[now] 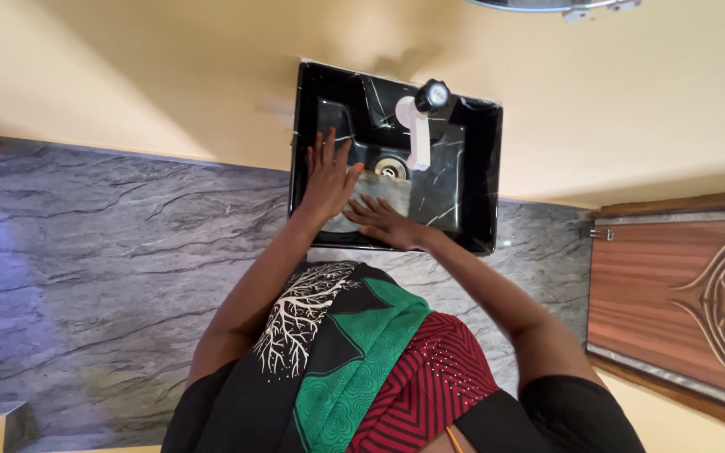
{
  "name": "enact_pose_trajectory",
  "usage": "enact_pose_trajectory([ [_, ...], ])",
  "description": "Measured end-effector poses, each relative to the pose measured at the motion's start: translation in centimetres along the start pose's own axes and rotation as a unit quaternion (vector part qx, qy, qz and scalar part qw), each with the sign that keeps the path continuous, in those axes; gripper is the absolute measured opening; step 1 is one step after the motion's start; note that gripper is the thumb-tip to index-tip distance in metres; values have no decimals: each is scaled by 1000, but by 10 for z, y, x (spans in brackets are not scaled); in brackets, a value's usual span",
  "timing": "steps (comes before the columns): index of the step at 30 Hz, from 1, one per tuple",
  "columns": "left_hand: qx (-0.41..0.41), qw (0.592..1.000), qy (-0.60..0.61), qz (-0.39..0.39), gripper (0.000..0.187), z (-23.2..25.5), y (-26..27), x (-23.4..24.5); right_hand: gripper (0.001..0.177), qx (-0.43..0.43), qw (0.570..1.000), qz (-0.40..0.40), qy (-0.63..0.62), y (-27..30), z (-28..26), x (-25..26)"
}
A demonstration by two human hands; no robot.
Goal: The person wipes a black sink basin and faucet using a cloth. They repeatedly rub the basin surface, the drain area, and the faucet fixture with both hands, moving the cloth around the sink throughout the clip.
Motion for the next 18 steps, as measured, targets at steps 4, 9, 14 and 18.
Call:
enact_pose_trajectory([
  [4, -39, 997, 6, 71, 55, 8, 7, 14, 62, -35, 978, 122, 169, -67, -14, 35],
  [9, -76, 989, 41, 122, 47, 14, 11, 22, 67, 42, 927, 343, 145, -108, -16, 102],
  [14, -64, 992, 75, 78, 45, 14, 15, 21, 65, 62, 893, 434, 100, -120, -4, 141],
  [18, -69, 989, 107, 77, 46, 15, 20, 17, 66, 26, 871, 484, 76, -119, -3, 128],
])
Point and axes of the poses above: each hand's wrist, its own y-axis away from the middle knuckle, its own x-axis out of the back of the hand, z = x × y, the point moved 7 cm from there along -y, towards the middle knuckle, and after that the axes turned 12 degrees about -z, right-handed, at the moved point
